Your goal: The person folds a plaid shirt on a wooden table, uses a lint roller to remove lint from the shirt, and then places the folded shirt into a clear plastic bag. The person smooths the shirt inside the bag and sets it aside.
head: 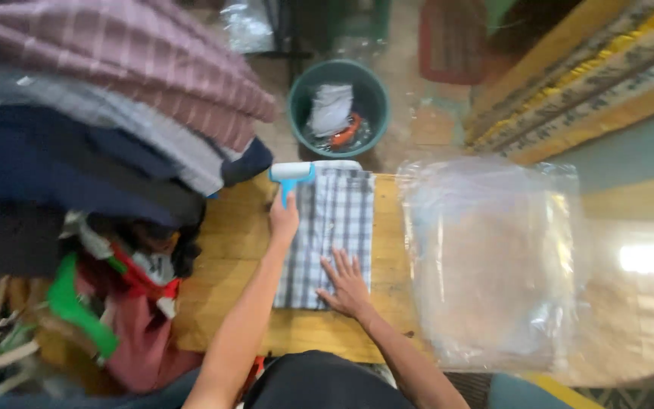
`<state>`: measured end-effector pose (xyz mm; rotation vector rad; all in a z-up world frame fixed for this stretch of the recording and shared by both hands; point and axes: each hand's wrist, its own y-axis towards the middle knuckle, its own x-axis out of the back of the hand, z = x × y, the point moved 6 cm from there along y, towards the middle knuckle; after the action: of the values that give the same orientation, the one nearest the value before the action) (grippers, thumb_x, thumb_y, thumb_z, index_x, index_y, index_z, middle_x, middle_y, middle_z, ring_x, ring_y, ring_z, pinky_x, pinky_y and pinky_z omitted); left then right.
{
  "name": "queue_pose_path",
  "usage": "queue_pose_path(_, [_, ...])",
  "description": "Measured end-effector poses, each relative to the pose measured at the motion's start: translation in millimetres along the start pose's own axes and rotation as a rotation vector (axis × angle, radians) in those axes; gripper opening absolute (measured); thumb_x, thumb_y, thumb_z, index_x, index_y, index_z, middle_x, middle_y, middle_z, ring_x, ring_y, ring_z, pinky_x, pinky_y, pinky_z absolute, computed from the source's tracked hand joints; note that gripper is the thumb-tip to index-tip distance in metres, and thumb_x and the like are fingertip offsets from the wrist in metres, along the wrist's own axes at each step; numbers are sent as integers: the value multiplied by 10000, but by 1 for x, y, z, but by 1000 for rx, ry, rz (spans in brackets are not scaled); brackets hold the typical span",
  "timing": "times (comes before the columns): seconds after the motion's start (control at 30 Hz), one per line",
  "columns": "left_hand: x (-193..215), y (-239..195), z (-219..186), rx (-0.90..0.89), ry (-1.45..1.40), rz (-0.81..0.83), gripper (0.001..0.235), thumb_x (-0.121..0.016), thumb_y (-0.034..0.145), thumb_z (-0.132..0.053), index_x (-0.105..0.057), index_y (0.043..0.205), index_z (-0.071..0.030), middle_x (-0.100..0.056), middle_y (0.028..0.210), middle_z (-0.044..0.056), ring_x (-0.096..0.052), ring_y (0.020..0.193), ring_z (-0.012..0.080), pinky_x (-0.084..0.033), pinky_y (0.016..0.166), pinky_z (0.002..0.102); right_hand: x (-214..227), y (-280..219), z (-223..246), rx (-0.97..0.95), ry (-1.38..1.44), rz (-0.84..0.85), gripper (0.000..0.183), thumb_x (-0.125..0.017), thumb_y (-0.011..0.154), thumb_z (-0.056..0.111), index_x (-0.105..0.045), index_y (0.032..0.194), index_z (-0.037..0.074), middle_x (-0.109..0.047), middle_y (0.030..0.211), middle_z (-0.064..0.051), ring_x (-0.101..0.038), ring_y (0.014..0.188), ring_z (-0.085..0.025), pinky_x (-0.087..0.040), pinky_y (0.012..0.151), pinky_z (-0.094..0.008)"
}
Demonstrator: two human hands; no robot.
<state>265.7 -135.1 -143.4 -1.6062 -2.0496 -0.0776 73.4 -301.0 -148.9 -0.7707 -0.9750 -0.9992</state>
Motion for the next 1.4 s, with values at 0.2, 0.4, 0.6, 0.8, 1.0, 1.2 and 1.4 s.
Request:
queue_pose_path(0.2, [-79, -130, -3, 135, 98, 290, 531, -497, 1027, -515, -562, 1371, -116, -705, 1146, 223, -696, 1105, 385, -562, 945, 528, -38, -21, -15, 85, 10, -149, 888, -701, 735, 625, -536, 1459, 138, -470, 1526, -193, -365, 1455, -398, -147, 1243, -625])
queue_pose_path(0.4, [-141, -121, -34, 125, 307, 379, 678, -426, 1047, -548, -446, 1491, -37, -596, 1378, 253, -580, 1291, 410, -497, 1061, 541, 15, -33, 7, 57, 13, -230, 812, -606, 744, 610, -617, 1396, 127, -494, 1525, -132, -355, 1473, -333, -178, 1262, -573])
queue_pose_path(0.6, [-161, -70, -62, 75, 133, 407, 484, -459, 1034, -551, -570, 1214, -115, -597, 852, 17, -644, 674, 212, -565, 595, 382, 1, -29, 2, -14, 24, 24, 800, -574, 893, 479, -308, 1608, 239, -115, 1712, -72, -72, 1577, -327, -97, 1256, -575])
queue_pose_path(0.8, [-59, -114, -56, -59, 4, 248, 410, -591, 979, -505, -691, 1044, -112, -674, 950, 133, -677, 991, 357, -520, 879, 510, -8, -28, -2, -41, 52, 191, 736, -490, 992, 542, -223, 1630, 288, -78, 1720, -103, -77, 1578, -328, -77, 1259, -584])
queue_pose_path(1.0, [72, -191, 33, 175, 194, 91, 506, -526, 985, -510, -691, 1182, -74, -720, 990, 264, -670, 1035, 506, -518, 906, 606, -28, -28, -7, -43, 7, 194, 727, -371, 1028, 607, -188, 1648, 273, -117, 1713, -144, -84, 1578, -325, -43, 1243, -579])
queue_pose_path(1.2, [92, -197, 53, 273, 216, 154, 508, -500, 994, -507, -695, 1241, -108, -750, 1053, 242, -680, 1096, 468, -529, 942, 580, -18, -21, -1, -100, -53, 327, 717, -224, 1035, 643, -134, 1657, 298, -35, 1733, -101, 0, 1590, -294, 33, 1253, -551])
queue_pose_path(1.4, [69, -101, 57, 139, 239, 126, 533, -530, 981, -570, -731, 1173, -114, -748, 1041, 189, -680, 1107, 415, -526, 960, 549, -16, 16, -7, -169, -110, 320, 748, -172, 1020, 689, -90, 1666, 321, 0, 1741, -89, 21, 1597, -275, 46, 1262, -536])
